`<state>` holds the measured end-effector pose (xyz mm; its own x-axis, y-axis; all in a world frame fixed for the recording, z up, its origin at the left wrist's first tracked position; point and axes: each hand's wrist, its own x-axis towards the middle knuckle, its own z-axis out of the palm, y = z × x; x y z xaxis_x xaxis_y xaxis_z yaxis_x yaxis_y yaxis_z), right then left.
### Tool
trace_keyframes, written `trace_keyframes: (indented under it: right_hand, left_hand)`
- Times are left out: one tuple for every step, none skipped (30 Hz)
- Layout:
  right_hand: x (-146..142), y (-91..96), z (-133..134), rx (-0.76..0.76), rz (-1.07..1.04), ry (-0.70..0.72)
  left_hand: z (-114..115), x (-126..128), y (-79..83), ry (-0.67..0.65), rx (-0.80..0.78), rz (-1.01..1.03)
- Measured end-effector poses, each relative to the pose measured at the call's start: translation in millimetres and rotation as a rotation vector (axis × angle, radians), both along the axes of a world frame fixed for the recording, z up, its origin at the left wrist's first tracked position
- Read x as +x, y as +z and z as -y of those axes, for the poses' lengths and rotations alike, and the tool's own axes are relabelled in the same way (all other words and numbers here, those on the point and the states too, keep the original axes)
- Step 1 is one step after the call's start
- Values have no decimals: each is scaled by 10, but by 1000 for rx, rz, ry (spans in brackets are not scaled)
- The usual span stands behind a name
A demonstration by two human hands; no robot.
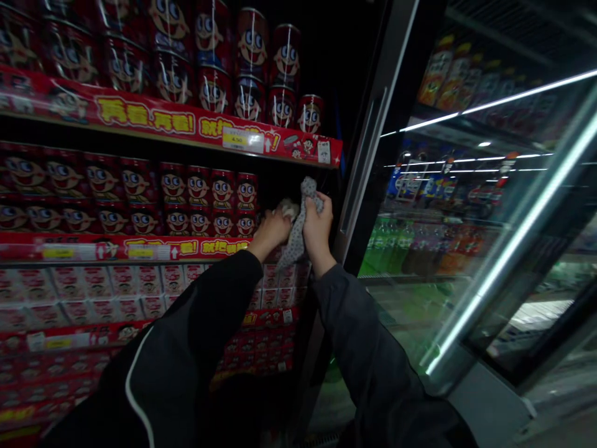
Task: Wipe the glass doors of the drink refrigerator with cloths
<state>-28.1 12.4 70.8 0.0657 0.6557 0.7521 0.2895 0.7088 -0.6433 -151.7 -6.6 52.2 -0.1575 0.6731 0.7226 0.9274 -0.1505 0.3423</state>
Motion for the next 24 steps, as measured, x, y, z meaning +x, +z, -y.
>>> trace_keyframes:
  right_hand:
    - [69,-11,116,73,-32,12]
    - [156,-24,242,168,-59,22]
    - [263,-36,377,279,-76,23]
    - [390,-41,519,398,-86,9]
    - [533,-36,661,518,-88,-23]
    - [688,-16,798,622,-88,-73]
    - [850,19,922,705,-98,-132]
    - [1011,66,1025,771,-125,-192]
    - [1163,119,1101,817,-160,-248]
    - [1298,172,1141,841,-192,-303]
    - [1411,216,1142,842,-210,-362]
    - [1495,245,1102,823,-205,-424]
    - [1548,252,1022,793,-176,-480]
    - [1570,238,909,751,-127,-523]
    - [1562,203,770,696,-66,-549]
    - [1531,152,617,639,-9,-561]
    - [1482,92,463,585,50,-557]
    - [1422,30,319,538,107,-552]
    - [1362,-28,196,507,165,-551]
    - [1307,-77,99,490,213,-555]
    - [1264,-116,29,490,248,-561]
    - [1235,-144,-14,503,270,-566]
    - [1222,-165,-37,521,283,-568]
    - [1223,-180,-46,538,290,-569]
  left_hand:
    - [13,3,8,12,-36,21]
    - [30,13,16,26,-79,45]
    - [50,26,25,36,-117,67]
    - [71,41,35,36,-140,83]
    - [89,56,46,29,-156,94]
    - [104,69,59,18,-166,104]
    - [114,81,73,7,-172,112]
    - [119,92,86,-2,-171,119]
    - [120,103,98,-11,-170,126]
    - [118,112,106,-18,-162,131]
    - [113,120,111,-23,-146,133]
    - [106,123,109,-25,-125,133]
    - [96,121,102,-27,-102,131]
    - [83,110,90,-27,-74,129]
    - [67,92,73,-29,-43,128]
    - [48,66,54,-35,-8,131]
    - [27,38,35,-49,37,138]
    - [8,14,20,-77,105,146]
    - [-4,1,10,-125,195,149]
    - [-4,9,7,-191,298,141]
    - [9,46,11,-270,400,120]
    - [37,116,19,-353,486,84]
    - [78,220,30,-431,541,37]
    - [125,353,41,-497,560,-12]
